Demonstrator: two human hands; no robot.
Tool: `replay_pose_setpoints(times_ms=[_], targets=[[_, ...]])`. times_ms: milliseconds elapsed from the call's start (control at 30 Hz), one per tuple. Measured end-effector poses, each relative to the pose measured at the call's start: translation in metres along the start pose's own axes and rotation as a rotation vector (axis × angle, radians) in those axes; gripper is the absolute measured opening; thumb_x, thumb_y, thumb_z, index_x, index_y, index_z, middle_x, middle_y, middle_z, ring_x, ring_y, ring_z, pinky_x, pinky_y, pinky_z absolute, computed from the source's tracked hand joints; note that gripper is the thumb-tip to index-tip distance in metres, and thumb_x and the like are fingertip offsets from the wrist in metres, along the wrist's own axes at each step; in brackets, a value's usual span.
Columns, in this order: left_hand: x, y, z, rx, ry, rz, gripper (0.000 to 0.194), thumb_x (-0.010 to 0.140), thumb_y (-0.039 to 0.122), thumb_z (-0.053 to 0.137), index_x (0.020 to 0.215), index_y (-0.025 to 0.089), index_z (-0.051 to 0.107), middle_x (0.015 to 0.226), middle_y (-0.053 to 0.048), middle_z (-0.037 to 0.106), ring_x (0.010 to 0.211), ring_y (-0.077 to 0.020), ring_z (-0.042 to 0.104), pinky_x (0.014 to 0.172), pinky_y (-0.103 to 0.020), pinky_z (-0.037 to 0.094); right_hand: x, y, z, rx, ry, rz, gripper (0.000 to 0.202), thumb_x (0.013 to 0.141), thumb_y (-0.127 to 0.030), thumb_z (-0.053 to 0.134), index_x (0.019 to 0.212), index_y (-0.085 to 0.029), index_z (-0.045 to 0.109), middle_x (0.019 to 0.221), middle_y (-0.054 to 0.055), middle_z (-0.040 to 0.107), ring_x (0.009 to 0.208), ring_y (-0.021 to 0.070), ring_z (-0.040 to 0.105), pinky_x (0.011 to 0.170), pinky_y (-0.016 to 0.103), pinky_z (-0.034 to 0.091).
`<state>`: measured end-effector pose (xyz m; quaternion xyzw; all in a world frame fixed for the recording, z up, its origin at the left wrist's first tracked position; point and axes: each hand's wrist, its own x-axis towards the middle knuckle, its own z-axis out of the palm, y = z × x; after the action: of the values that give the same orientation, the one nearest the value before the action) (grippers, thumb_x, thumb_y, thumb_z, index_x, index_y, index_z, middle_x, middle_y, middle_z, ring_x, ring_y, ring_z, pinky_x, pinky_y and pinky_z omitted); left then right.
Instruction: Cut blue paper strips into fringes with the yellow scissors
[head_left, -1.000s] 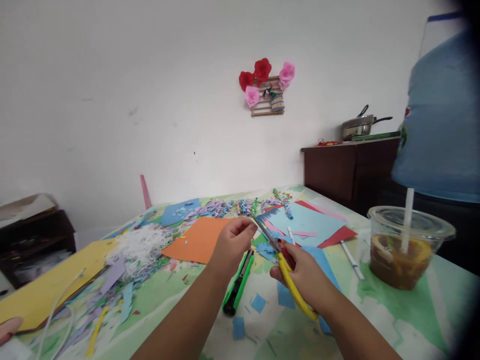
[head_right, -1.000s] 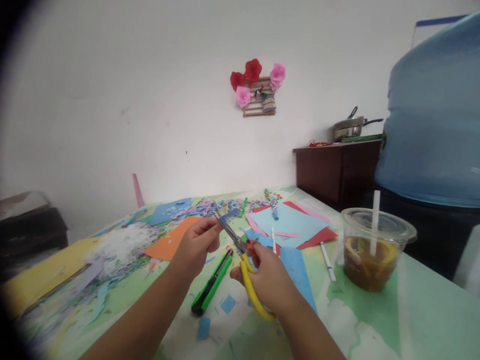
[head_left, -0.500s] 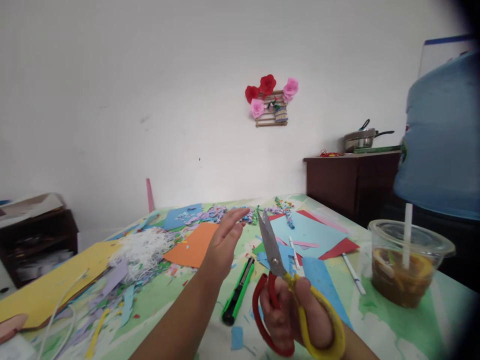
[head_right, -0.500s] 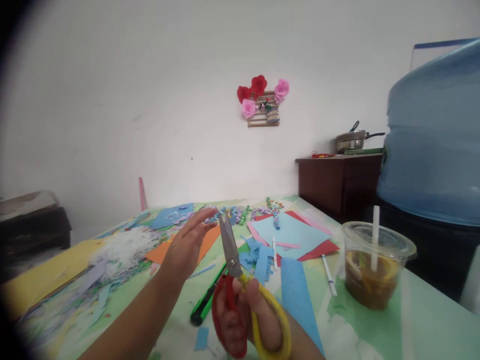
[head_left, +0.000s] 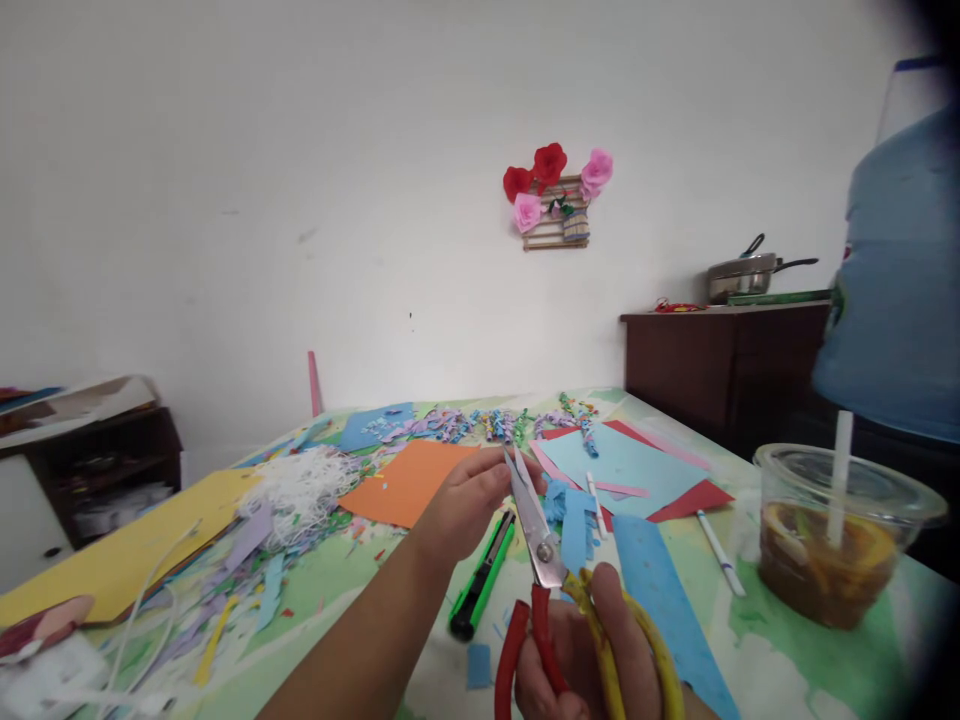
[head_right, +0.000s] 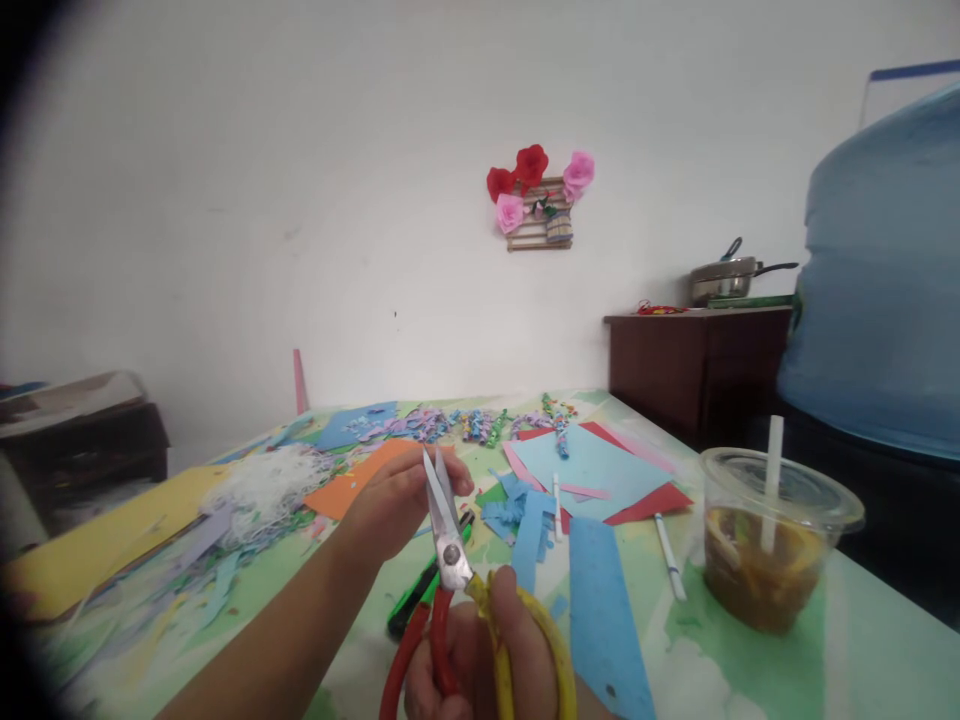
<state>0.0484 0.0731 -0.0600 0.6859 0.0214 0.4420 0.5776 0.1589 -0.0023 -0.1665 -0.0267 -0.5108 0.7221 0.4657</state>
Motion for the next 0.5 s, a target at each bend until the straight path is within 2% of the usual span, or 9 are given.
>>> replay_pose_setpoints(times_ms=[133, 233, 367, 500], targets=[[0.000, -0.002, -0.001, -0.059, -0.064, -0.003, 0.023, 0.086, 0.034, 0.052, 0.084, 0.012, 0.060, 0.077, -0.001, 0.062, 0.069, -0.0141, 0.060, 0.064, -0.032, 0.049, -0.007, 0.006, -0.008, -0.029, 0.048, -0.010, 0.083, 0.074, -0.082, 0.010, 0.065, -0.014, 0.057, 0.047, -0.003, 0.048, 0.031, 0.0041, 0.032, 0.031, 0.020, 0.020], [0.000, -0.001, -0.002, -0.071, -0.094, 0.008, 0.016, 0.085, 0.027, 0.055, 0.081, 0.012, 0.060, 0.075, 0.000, 0.062, 0.068, -0.0134, 0.060, 0.063, -0.030, 0.049, -0.011, 0.014, -0.015, -0.053, 0.086, -0.020, 0.066, 0.081, -0.074, 0.024, 0.066, -0.017, 0.054, 0.044, -0.008, 0.042, 0.030, 0.0046, 0.029, 0.034, 0.020, 0.026], [0.000, 0.000, -0.003, -0.120, -0.123, 0.001, 0.018, 0.086, 0.029, 0.054, 0.084, 0.012, 0.060, 0.077, -0.001, 0.062, 0.068, -0.0135, 0.060, 0.062, -0.030, 0.050, -0.014, 0.024, -0.029, -0.096, 0.183, 0.009, 0.076, 0.070, -0.085, 0.017, 0.050, -0.021, 0.053, 0.035, -0.005, 0.034, 0.033, 0.0089, 0.034, 0.036, 0.025, 0.030], [0.001, -0.001, -0.007, -0.177, -0.160, -0.013, 0.020, 0.086, 0.031, 0.053, 0.086, 0.012, 0.060, 0.079, -0.002, 0.062, 0.068, -0.0136, 0.060, 0.062, -0.030, 0.050, -0.031, 0.026, -0.048, -0.118, 0.393, -0.006, 0.065, 0.063, -0.086, 0.036, 0.061, -0.025, 0.060, 0.045, -0.001, 0.047, 0.043, 0.0144, 0.045, 0.039, 0.028, 0.037]])
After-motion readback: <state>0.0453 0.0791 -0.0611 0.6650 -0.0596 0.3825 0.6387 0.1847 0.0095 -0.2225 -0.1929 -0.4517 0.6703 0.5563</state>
